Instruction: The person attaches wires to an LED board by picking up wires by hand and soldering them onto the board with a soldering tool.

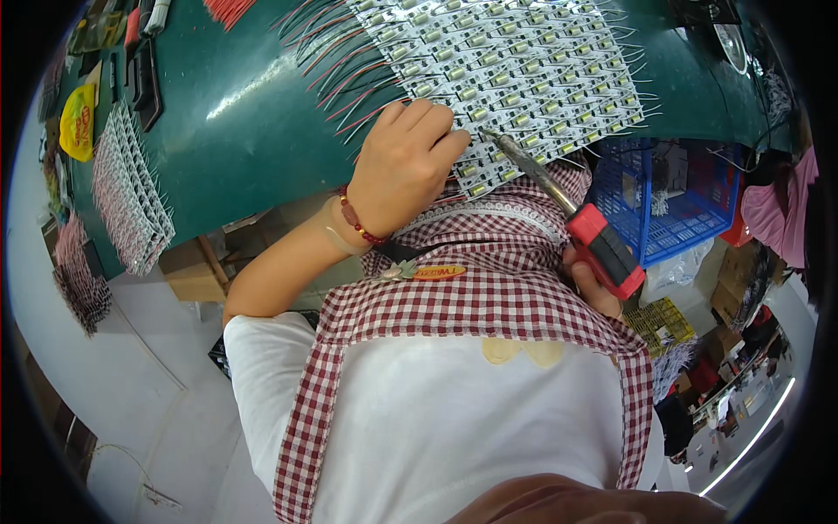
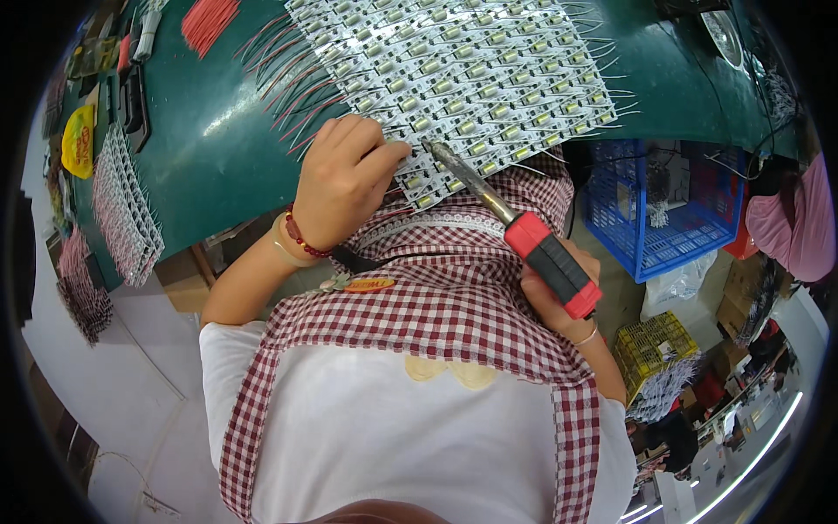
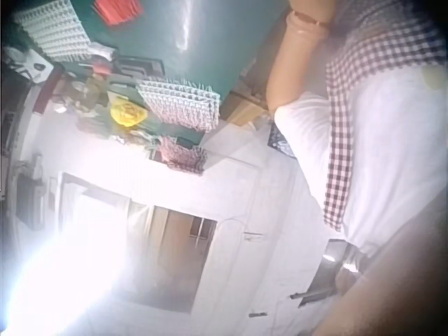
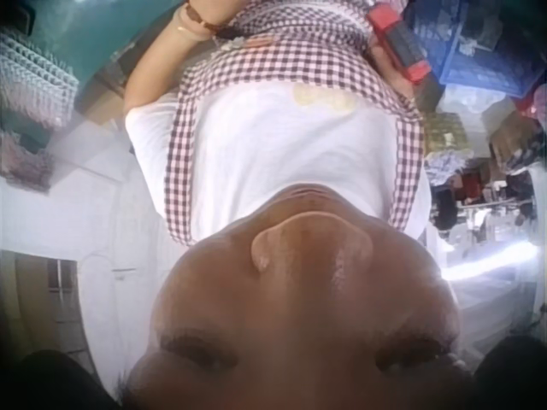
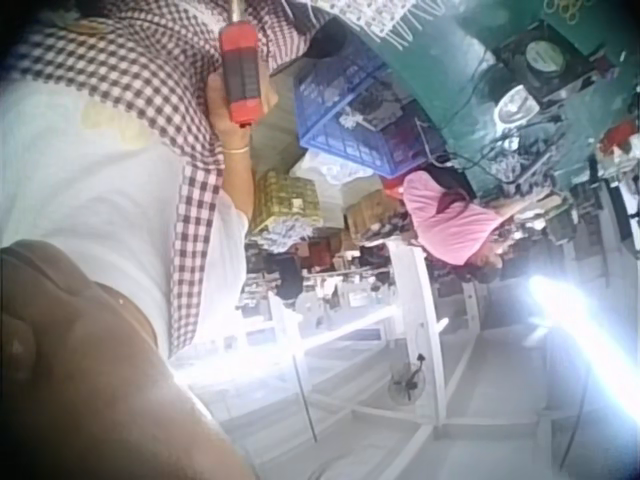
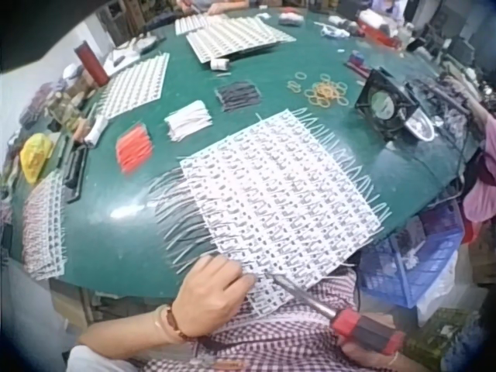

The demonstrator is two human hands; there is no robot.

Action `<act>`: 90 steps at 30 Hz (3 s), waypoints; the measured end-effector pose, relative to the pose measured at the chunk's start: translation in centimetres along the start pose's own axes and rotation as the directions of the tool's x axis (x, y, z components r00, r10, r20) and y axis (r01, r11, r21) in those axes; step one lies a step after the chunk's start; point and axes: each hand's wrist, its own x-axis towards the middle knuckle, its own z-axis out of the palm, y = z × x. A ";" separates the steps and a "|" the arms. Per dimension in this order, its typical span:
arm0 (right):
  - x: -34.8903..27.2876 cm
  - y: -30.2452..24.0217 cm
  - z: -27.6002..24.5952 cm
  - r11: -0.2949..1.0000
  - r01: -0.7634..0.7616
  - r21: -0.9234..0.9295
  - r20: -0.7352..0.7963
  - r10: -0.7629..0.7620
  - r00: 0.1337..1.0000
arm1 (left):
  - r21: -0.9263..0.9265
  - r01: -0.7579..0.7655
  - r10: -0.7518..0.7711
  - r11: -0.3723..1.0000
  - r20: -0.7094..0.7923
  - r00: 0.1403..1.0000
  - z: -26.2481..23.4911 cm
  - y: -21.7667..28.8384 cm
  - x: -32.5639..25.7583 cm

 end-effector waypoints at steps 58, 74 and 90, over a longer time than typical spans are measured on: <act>1.6 -4.3 -1.0 0.730 -0.422 0.537 0.113 0.434 0.894 | 0.099 -0.039 0.037 0.994 0.022 0.999 -0.2 0.3 0.3; -0.3 -3.4 -1.4 0.733 -0.378 0.566 0.138 0.368 0.920 | 0.113 0.086 -0.085 0.990 -0.013 0.996 -0.1 1.8 0.5; -2.0 -2.3 -2.0 0.828 -0.482 0.287 0.263 0.416 0.870 | 0.171 0.204 -0.228 0.964 0.132 0.965 0.1 2.8 1.6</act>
